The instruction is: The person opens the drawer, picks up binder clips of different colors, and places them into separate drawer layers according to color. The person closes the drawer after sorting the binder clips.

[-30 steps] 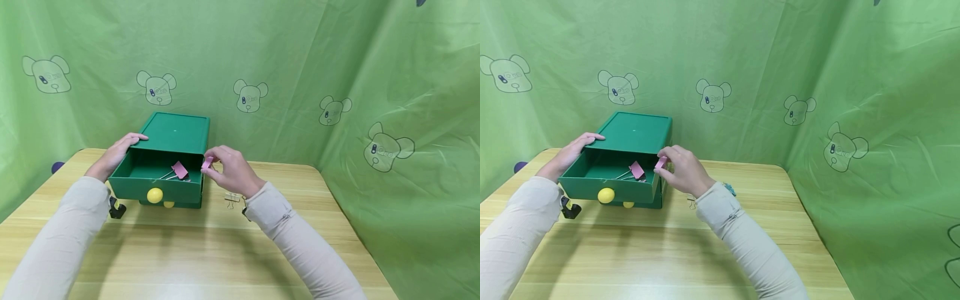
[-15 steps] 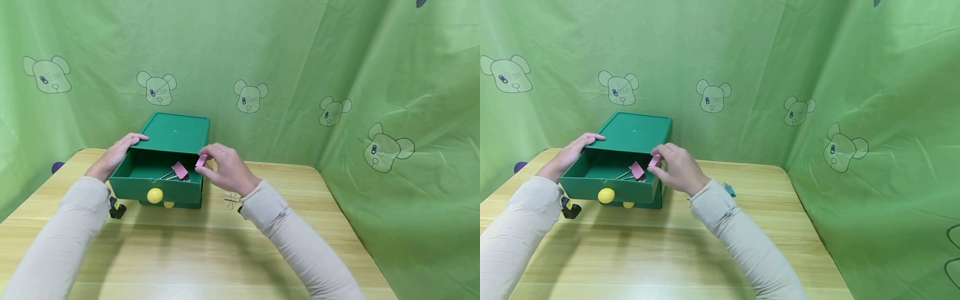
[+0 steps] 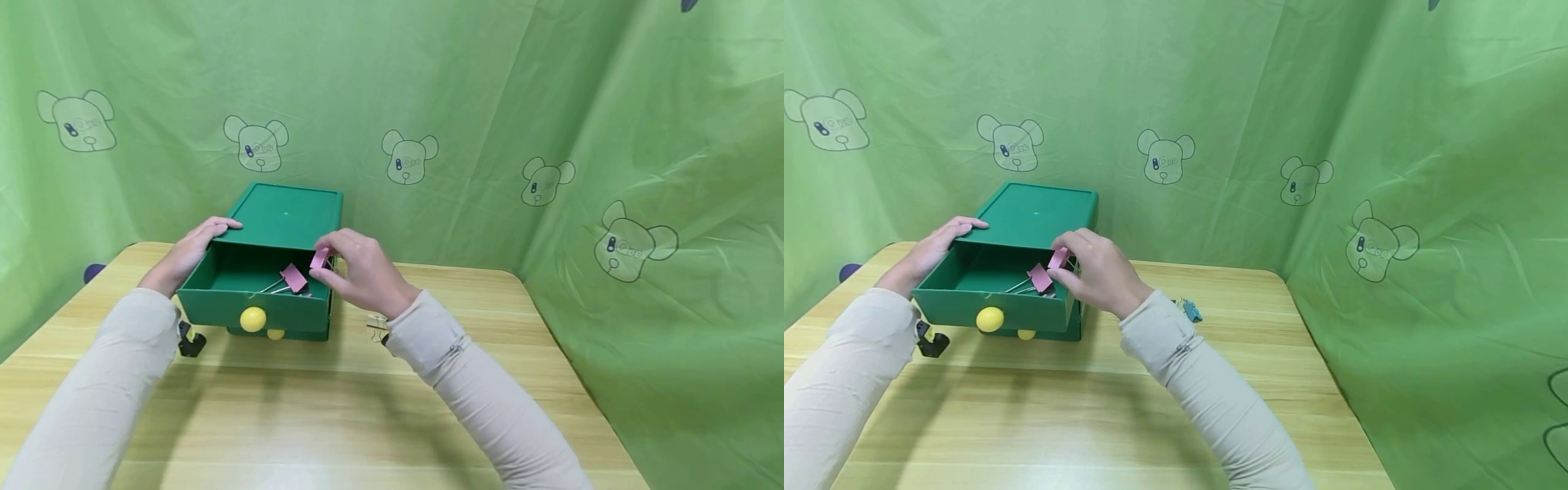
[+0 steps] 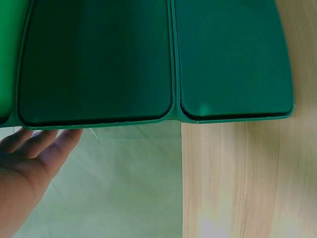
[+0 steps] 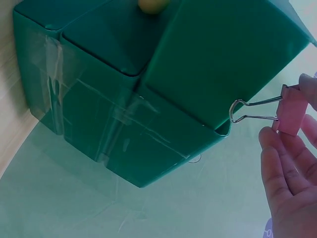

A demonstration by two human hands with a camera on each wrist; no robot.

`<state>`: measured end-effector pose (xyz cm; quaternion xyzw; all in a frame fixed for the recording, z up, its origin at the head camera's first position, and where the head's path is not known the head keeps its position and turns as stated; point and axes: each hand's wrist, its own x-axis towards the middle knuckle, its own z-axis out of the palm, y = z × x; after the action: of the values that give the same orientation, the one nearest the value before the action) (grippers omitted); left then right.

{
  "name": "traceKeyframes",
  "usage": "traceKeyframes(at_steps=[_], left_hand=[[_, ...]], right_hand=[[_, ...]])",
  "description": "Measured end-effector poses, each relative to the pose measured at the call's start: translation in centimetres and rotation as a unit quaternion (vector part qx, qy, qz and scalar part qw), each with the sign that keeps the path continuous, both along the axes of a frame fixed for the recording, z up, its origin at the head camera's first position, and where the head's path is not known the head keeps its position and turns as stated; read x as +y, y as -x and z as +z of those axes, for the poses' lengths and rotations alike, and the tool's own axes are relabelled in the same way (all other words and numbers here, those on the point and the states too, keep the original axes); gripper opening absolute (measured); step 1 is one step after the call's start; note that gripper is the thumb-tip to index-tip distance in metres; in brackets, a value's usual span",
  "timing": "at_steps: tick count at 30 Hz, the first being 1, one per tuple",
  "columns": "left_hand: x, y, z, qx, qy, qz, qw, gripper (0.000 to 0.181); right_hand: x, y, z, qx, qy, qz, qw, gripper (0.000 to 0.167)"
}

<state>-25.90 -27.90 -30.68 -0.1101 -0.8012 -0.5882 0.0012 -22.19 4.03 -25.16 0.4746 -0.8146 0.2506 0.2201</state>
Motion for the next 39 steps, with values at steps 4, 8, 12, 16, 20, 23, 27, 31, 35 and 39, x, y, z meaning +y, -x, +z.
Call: traceKeyframes(at_steps=[4,8,12,16,20,23,27,31,35,39], left_hand=[[0.0,0.0,0.0,0.003,0.0,0.0,1.0,0.042],[0.0,0.0,-0.1,0.005,-0.001,0.001,1.0,0.042],[0.0,-0.1,0.0,0.005,-0.003,-0.001,1.0,0.042],[0.0,-0.2,0.0,0.002,-0.003,0.001,1.0,0.041],[0.0,-0.2,0.0,0.008,0.003,0.004,1.0,0.042],[0.0,-0.1,0.0,0.013,0.006,0.001,0.9999,0.042],[0.0,0.0,0.0,0.01,0.003,-0.002,0.9999,0.042],[0.0,-0.1,0.0,0.009,0.001,-0.003,1.0,0.042],[0.0,-0.2,0.0,0.013,0.001,-0.004,0.9999,0.041],[0.0,-0.2,0.0,0.017,0.002,-0.004,0.9998,0.041]], right_hand=[[-0.2,0.0,0.1,0.014,0.009,0.006,0.9999,0.022],[-0.3,0.0,0.3,0.026,0.019,0.012,0.9994,0.019],[-0.3,-0.2,0.4,0.02,0.014,0.003,0.9997,0.019],[-0.4,-0.3,0.3,-0.002,-0.002,-0.011,0.9999,0.021],[-0.4,-0.3,0.1,-0.014,-0.009,-0.016,0.9997,0.021],[-0.4,-0.2,-0.1,-0.013,-0.012,-0.018,0.9997,0.021],[-0.4,0.0,-0.4,-0.013,-0.012,-0.014,0.9998,0.021],[-0.5,0.2,-0.6,-0.02,-0.011,-0.012,0.9997,0.021],[-0.6,0.2,-0.8,-0.023,-0.016,-0.016,0.9995,0.02],[-0.7,0.3,-0.9,-0.027,-0.021,-0.019,0.9992,0.019]])
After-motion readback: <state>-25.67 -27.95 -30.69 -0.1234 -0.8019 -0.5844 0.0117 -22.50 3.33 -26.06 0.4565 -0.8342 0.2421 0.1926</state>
